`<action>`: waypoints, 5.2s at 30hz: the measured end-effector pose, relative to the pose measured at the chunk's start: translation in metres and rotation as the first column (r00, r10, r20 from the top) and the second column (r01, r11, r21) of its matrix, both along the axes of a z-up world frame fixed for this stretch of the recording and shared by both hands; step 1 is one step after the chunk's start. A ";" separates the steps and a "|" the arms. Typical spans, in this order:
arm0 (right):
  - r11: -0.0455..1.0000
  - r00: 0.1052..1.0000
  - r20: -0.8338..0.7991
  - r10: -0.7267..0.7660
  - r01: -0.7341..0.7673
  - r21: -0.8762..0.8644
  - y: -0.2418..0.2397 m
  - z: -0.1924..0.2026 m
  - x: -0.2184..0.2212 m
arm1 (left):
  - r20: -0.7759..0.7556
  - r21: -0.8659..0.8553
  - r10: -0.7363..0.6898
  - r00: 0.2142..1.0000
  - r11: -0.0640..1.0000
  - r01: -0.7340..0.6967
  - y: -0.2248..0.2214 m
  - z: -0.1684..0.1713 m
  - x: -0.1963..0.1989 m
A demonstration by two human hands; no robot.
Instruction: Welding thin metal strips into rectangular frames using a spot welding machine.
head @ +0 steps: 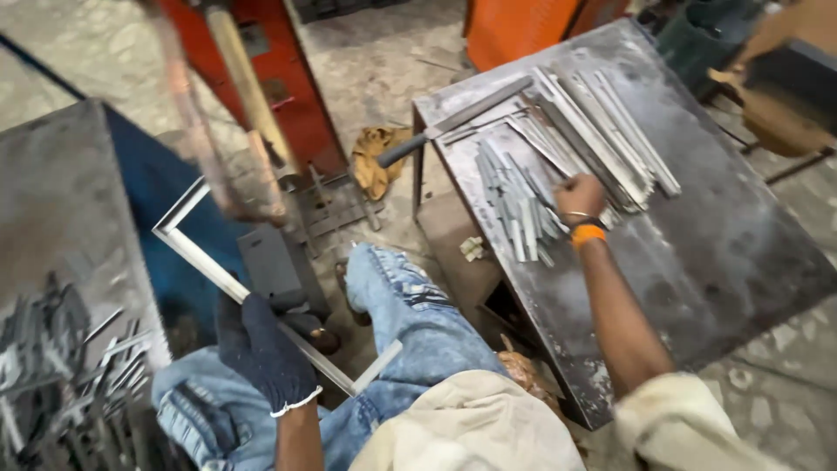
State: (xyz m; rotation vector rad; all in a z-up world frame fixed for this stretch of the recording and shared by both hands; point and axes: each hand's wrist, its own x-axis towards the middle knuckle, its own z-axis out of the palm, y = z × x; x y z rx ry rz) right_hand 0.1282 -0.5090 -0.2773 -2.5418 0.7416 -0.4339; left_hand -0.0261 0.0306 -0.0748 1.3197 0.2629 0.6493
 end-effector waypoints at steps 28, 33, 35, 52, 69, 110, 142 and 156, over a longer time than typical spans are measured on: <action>0.156 0.620 0.584 0.524 -0.744 0.650 0.402 0.256 -0.156 | -0.256 -0.119 -0.119 0.959 0.989 0.091 0.000 0.092 -0.056; 0.203 0.638 0.568 0.521 -0.738 0.643 0.403 0.258 -0.157 | -0.349 -0.203 -0.192 0.917 0.971 0.125 0.001 0.082 -0.056; 0.204 0.635 0.570 0.521 -0.741 0.640 0.403 0.258 -0.157 | -0.325 -0.163 -0.189 0.927 0.976 0.142 -0.001 0.091 -0.055; 0.219 0.630 0.589 0.506 -0.754 0.619 0.410 0.254 -0.163 | -0.305 -0.029 -0.156 0.940 0.988 0.154 0.009 0.080 -0.059; 0.263 0.294 -0.131 0.947 -0.941 -0.211 0.329 0.313 -0.084 | -0.370 0.261 -0.131 0.920 0.935 0.238 -0.087 0.034 -0.063; 0.105 0.082 0.165 0.983 -0.985 -0.138 0.327 0.321 -0.006 | -0.186 0.021 -0.102 0.977 0.994 0.108 -0.025 0.081 0.051; 0.122 0.104 0.152 0.983 -0.987 -0.109 0.330 0.323 -0.012 | -0.286 0.184 -0.060 0.956 0.976 0.117 -0.020 0.086 0.050; 0.155 0.125 0.149 0.981 -0.965 -0.210 0.321 0.303 -0.031 | -0.328 0.015 -0.126 0.936 0.990 0.138 -0.020 0.109 0.019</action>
